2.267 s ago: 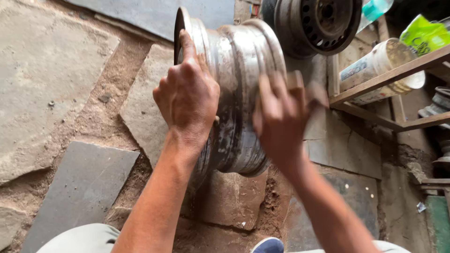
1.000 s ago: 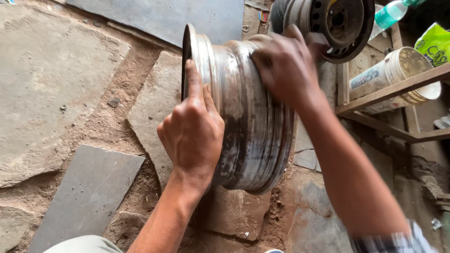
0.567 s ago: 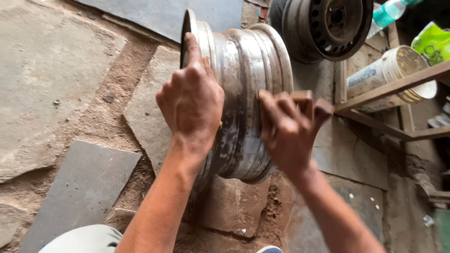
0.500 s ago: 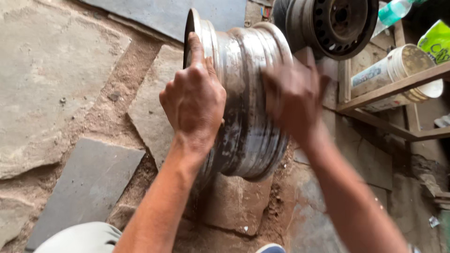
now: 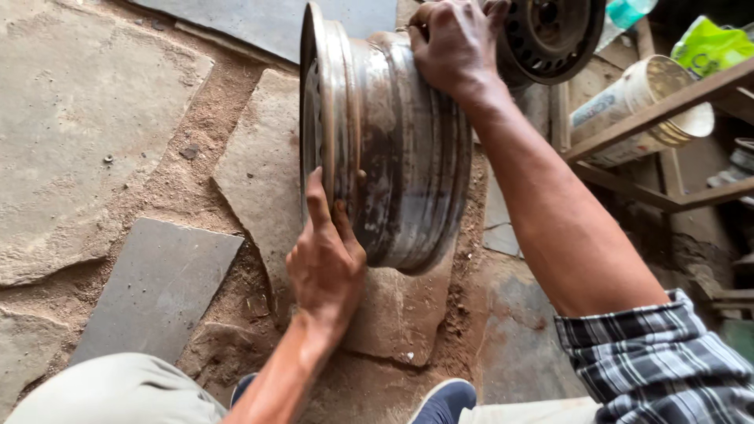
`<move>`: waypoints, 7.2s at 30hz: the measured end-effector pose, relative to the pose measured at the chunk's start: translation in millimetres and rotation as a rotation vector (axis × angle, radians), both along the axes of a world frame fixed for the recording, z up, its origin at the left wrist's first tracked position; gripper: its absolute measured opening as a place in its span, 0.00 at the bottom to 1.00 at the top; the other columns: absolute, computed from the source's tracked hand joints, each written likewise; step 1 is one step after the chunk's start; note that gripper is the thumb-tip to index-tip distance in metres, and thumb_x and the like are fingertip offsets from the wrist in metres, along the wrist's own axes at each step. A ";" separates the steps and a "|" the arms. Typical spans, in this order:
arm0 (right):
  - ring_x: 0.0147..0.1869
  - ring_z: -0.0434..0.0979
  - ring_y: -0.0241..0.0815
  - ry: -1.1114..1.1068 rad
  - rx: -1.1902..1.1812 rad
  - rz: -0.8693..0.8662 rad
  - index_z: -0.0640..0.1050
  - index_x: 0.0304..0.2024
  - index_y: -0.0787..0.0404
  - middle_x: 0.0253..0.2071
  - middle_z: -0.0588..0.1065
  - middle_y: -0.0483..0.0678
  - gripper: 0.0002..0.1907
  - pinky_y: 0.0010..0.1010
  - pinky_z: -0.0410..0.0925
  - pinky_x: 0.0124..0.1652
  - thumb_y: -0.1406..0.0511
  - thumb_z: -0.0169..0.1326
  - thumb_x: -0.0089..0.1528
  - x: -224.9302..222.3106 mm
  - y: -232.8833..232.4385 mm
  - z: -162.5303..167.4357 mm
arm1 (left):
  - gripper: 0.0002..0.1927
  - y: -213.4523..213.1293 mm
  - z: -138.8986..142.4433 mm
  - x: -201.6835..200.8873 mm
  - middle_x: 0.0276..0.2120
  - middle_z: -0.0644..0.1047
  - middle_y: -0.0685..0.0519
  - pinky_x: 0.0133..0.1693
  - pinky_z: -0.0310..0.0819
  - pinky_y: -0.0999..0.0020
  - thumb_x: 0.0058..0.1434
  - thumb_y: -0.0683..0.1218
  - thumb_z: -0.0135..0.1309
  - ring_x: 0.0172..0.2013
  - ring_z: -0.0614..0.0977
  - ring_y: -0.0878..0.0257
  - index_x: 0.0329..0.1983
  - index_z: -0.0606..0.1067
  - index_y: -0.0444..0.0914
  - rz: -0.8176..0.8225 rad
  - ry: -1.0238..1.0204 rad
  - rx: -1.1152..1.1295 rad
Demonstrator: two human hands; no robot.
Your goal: The person scrubs a metal wheel rim with a small abrasive tool, rotating the rim to clean different sections. The person works on the rim while sitting on the floor in a workshop.
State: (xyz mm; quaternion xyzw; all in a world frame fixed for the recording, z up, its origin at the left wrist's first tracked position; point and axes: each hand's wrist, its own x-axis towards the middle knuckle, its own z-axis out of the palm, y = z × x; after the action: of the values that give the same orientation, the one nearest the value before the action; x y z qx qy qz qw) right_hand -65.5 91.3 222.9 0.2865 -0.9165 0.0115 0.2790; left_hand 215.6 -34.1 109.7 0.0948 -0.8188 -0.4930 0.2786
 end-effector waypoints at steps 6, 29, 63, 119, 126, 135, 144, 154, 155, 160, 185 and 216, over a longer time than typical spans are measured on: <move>0.54 0.73 0.55 -0.220 -0.009 -0.009 0.85 0.40 0.57 0.44 0.81 0.49 0.08 0.61 0.55 0.57 0.62 0.59 0.61 33.5 16.7 3.8 | 0.26 -18.3 43.3 -19.7 0.11 0.70 0.54 0.06 0.58 0.71 0.76 0.47 0.37 0.07 0.68 0.67 0.73 0.55 0.29 -0.025 -0.164 -0.044; 0.49 0.76 0.47 0.358 0.135 -0.063 0.83 0.43 0.57 0.39 0.80 0.47 0.06 0.41 0.43 0.65 0.63 0.59 0.70 204.3 36.0 -45.9 | 0.28 -46.8 66.9 -90.2 0.61 0.73 0.34 0.53 0.78 0.55 0.71 0.47 0.52 0.56 0.79 0.46 0.70 0.66 0.31 0.161 -0.072 -0.460; 0.53 0.78 0.46 0.125 0.069 0.187 0.81 0.48 0.61 0.48 0.80 0.53 0.05 0.62 0.63 0.69 0.68 0.56 0.72 107.8 27.2 -20.0 | 0.31 -48.2 97.0 -114.3 0.55 0.68 0.46 0.43 0.83 0.66 0.69 0.42 0.48 0.49 0.73 0.56 0.75 0.59 0.38 -0.012 -0.221 0.321; 0.32 0.79 0.39 0.059 0.034 0.350 0.81 0.46 0.61 0.31 0.80 0.48 0.06 0.58 0.70 0.60 0.68 0.53 0.69 145.5 23.1 1.9 | 0.26 -62.3 76.0 -135.2 0.44 0.82 0.46 0.43 0.74 0.64 0.66 0.41 0.57 0.42 0.80 0.56 0.66 0.70 0.32 0.097 -0.111 -0.037; 0.37 0.77 0.45 -0.148 0.105 0.272 0.80 0.40 0.58 0.40 0.80 0.51 0.09 0.50 0.63 0.57 0.65 0.51 0.73 91.2 23.0 1.3 | 0.26 -57.8 70.3 -133.1 0.47 0.81 0.44 0.50 0.68 0.56 0.62 0.41 0.60 0.47 0.81 0.54 0.62 0.72 0.29 0.181 -0.013 -0.159; 0.44 0.79 0.51 0.092 -0.068 0.229 0.82 0.53 0.65 0.40 0.81 0.55 0.12 0.51 0.60 0.60 0.66 0.56 0.69 200.0 5.9 6.6 | 0.25 -64.4 74.3 -150.5 0.45 0.82 0.47 0.50 0.73 0.59 0.65 0.42 0.56 0.48 0.82 0.56 0.66 0.70 0.33 0.101 -0.127 -0.039; 0.40 0.79 0.49 -0.152 0.035 0.272 0.83 0.43 0.57 0.41 0.82 0.53 0.08 0.54 0.61 0.62 0.66 0.52 0.67 41.3 -0.4 16.5 | 0.23 -63.3 67.7 -145.0 0.46 0.82 0.46 0.51 0.68 0.55 0.63 0.41 0.59 0.47 0.81 0.55 0.61 0.74 0.32 0.171 -0.051 -0.160; 0.33 0.79 0.46 0.112 0.004 0.230 0.81 0.51 0.61 0.37 0.81 0.56 0.08 0.51 0.63 0.56 0.67 0.55 0.70 146.0 40.5 -27.1 | 0.26 -62.0 68.5 -152.5 0.47 0.82 0.46 0.50 0.68 0.55 0.59 0.42 0.61 0.47 0.80 0.55 0.61 0.73 0.32 0.192 -0.051 -0.175; 0.37 0.81 0.44 0.053 0.055 0.265 0.81 0.49 0.60 0.39 0.81 0.54 0.07 0.60 0.62 0.66 0.67 0.53 0.71 113.7 34.3 -15.7 | 0.25 -62.2 67.0 -151.4 0.47 0.82 0.45 0.51 0.68 0.55 0.60 0.42 0.61 0.48 0.80 0.54 0.61 0.74 0.32 0.208 -0.019 -0.187; 0.38 0.78 0.52 -0.157 0.075 0.145 0.85 0.39 0.57 0.38 0.82 0.52 0.07 0.52 0.64 0.55 0.67 0.55 0.65 47.6 -21.3 32.1 | 0.24 -67.5 72.1 -154.4 0.47 0.82 0.45 0.49 0.68 0.55 0.62 0.42 0.59 0.47 0.80 0.54 0.61 0.73 0.31 0.176 -0.079 -0.191; 0.41 0.82 0.47 0.028 0.163 0.297 0.82 0.40 0.62 0.38 0.80 0.55 0.06 0.59 0.66 0.65 0.70 0.54 0.67 125.4 8.1 24.6 | 0.28 -45.7 77.2 -92.4 0.51 0.81 0.44 0.53 0.65 0.59 0.61 0.41 0.58 0.52 0.79 0.51 0.65 0.71 0.28 0.140 -0.038 -0.145; 0.30 0.75 0.40 -0.047 0.298 0.379 0.80 0.37 0.53 0.27 0.75 0.45 0.10 0.59 0.66 0.64 0.66 0.50 0.72 84.4 10.7 18.0 | 0.26 -46.9 62.5 -100.9 0.50 0.81 0.42 0.55 0.63 0.57 0.64 0.42 0.58 0.54 0.77 0.50 0.63 0.71 0.27 0.188 0.027 -0.251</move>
State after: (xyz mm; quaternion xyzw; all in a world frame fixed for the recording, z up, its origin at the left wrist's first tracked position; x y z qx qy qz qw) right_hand 18.9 102.0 240.9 0.4911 -0.8441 -0.0651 0.2052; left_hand 114.7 -81.0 172.2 0.1290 -0.8578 -0.3595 0.3441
